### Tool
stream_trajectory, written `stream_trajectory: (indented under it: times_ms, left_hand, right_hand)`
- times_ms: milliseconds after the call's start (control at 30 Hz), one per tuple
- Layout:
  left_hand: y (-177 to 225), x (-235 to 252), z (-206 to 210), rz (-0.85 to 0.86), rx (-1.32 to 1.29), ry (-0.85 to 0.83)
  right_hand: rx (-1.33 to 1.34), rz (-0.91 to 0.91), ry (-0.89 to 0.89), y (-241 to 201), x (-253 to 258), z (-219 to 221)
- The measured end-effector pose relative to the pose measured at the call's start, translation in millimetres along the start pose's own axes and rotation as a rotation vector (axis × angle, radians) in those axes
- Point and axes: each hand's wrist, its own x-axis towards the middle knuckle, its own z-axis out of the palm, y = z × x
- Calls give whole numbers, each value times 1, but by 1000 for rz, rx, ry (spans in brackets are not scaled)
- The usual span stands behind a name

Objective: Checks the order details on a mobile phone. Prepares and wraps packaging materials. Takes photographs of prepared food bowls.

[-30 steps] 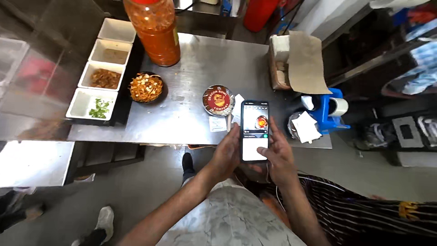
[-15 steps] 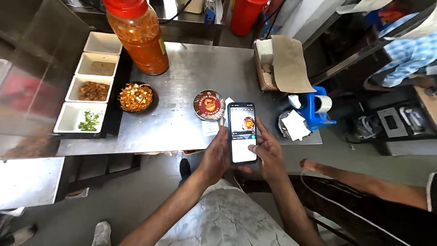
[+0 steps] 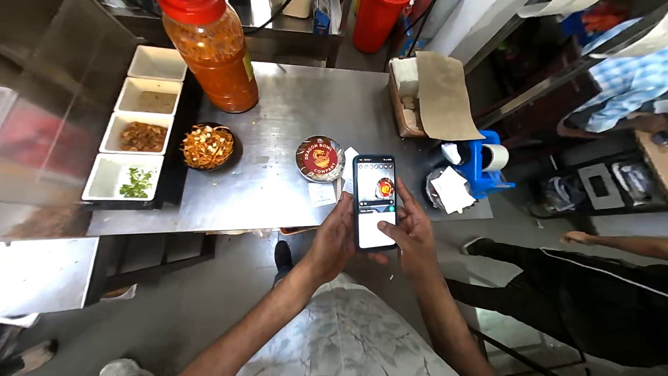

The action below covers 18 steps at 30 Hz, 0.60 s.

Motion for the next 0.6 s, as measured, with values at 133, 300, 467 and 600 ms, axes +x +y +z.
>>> stream_trajectory:
  times_ms: [133,300,467,600]
  left_hand:
    - [1,-1,-2,-57,-47,2]
    - [-1,-2,-3,-77,-80,-9]
    - [-4,-4,0,-54,-60,-17]
    - [-6,-6,-2,-49,-59,-9]
  right_hand:
    - [59,4,-46,5,-2,-11]
    - [64,-1,-47,6,-4,-15]
    - [68,-3,-24,5,-7,-13]
    - [66,-5,-29,7,-8,-13]
